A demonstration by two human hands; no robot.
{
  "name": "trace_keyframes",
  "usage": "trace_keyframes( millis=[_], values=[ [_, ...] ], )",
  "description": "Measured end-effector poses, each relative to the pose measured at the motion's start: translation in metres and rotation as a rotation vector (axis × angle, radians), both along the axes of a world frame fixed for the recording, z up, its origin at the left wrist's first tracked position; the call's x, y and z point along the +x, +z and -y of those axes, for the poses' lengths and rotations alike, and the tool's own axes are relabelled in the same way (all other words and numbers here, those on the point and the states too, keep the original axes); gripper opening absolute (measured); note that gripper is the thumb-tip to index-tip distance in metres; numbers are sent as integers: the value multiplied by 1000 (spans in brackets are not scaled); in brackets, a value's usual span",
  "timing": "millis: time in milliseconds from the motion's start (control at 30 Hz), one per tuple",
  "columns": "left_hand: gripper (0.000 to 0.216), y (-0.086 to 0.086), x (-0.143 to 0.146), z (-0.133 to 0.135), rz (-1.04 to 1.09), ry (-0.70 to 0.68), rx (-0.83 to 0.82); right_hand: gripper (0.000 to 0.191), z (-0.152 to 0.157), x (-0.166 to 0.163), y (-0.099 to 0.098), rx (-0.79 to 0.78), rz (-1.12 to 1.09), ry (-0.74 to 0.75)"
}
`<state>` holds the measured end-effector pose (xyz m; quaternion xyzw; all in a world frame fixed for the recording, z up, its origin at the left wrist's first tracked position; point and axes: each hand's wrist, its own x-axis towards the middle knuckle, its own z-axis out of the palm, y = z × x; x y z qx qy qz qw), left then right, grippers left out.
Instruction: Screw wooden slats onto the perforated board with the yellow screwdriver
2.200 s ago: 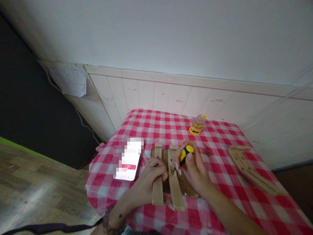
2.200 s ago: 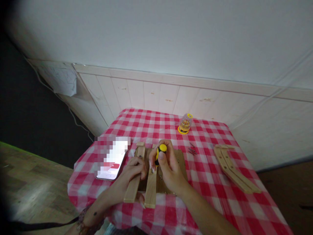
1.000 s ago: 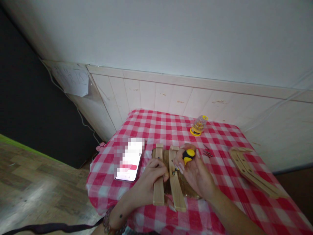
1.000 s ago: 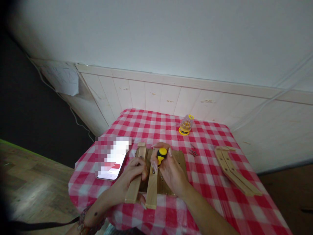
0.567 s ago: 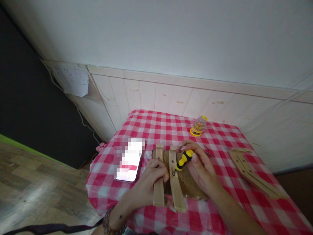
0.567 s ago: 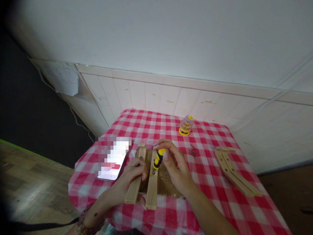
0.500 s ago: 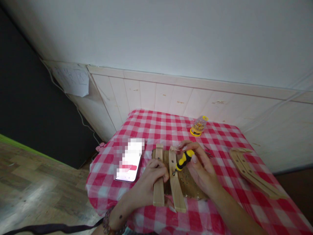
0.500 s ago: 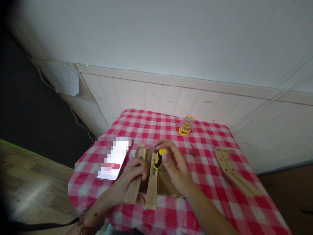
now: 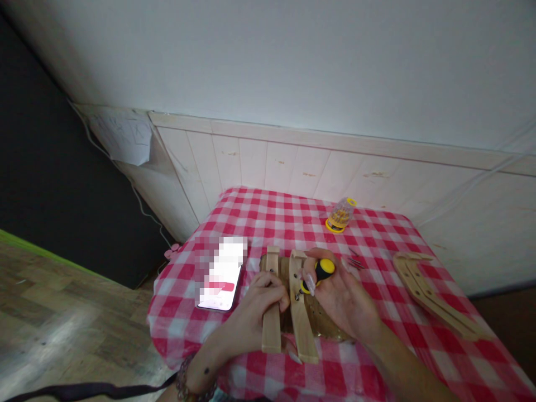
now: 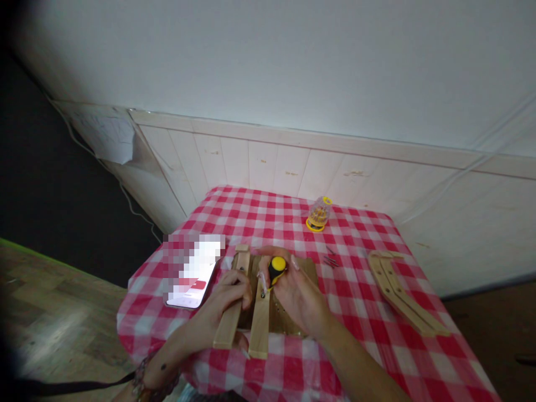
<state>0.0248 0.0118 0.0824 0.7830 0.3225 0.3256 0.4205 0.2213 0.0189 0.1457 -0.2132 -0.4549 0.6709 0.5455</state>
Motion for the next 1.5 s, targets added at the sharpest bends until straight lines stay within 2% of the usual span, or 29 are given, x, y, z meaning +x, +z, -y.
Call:
trace_keyframes(
  millis=[67, 233, 400, 600, 833, 1000, 1333, 1500],
  values=[
    [62, 1, 0, 0, 7, 4, 4, 35, -1, 3, 0, -5, 39, 29],
    [63, 0, 0, -1, -16, 2, -5, 30, -3, 7, -5, 106, 104, 59],
    [63, -1, 0, -2, -4, -2, 3, 22, -1, 8, -9, 189, 148, 10],
    [59, -1, 0, -1, -21, -5, 2, 22, 2, 7, -8, 251, 175, 30],
    [62, 0, 0, 0, 3, 12, 10, 32, 1, -2, -13, 110, 134, -51],
    [62, 1, 0, 0, -11, 7, 2, 48, 4, -2, -9, 14, 135, 5],
    [62, 0, 0, -1, -49, 11, 22, 47, -2, -4, -4, 6, 46, 9],
    [61, -3, 0, -2, -25, 2, 31, 42, 3, -4, -7, 20, 78, 3]
  ],
)
